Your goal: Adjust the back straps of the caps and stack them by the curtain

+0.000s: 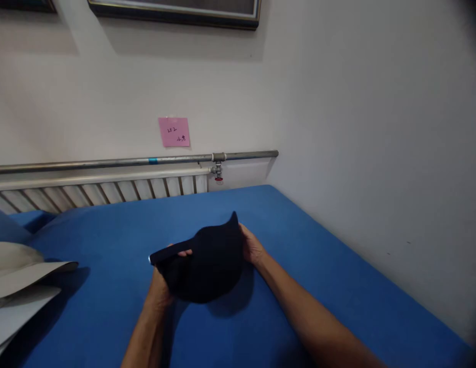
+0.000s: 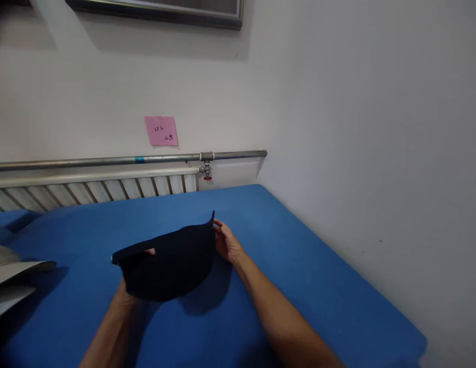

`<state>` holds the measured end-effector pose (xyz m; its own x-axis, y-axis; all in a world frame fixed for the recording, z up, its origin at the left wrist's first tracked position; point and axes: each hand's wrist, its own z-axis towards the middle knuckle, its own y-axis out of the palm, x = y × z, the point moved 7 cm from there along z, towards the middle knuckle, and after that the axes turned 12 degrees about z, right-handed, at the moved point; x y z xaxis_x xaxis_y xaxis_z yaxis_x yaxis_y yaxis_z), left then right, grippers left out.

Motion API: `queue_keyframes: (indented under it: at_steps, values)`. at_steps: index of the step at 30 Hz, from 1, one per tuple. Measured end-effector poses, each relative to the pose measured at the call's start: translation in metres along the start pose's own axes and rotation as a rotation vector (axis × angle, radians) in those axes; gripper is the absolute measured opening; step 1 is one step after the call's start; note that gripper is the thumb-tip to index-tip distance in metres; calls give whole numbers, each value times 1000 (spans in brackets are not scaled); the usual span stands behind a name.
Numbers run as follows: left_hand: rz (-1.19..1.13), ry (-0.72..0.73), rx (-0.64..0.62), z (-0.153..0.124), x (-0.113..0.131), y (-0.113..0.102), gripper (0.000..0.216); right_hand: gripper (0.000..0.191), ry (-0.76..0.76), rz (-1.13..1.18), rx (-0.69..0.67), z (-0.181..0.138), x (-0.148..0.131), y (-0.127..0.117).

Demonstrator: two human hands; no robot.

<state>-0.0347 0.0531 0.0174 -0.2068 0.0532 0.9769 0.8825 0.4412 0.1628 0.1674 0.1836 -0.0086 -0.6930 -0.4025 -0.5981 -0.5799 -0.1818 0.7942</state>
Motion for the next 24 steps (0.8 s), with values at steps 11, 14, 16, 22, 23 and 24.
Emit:
queue_keyframes:
  at_steps: [11,14,16,22,23,24]
  values:
    - [15,76,-56,7,4,6,42,42,-254,-380,-23,-31,-19,18]
    - [128,113,-138,5,8,10,42,50,-630,-871,-284,-58,-33,63]
    - [169,108,-166,2,12,11,42,47,-793,-1192,-493,-77,-24,89]
    - [274,-30,-308,-18,27,10,48,13,-863,-1563,-594,-88,-3,101]
    - [294,-47,-362,-23,27,12,48,12,-860,-1568,-561,-87,-3,98]
    - [315,-54,-411,-26,28,14,48,12,-853,-1565,-524,-85,-3,96]
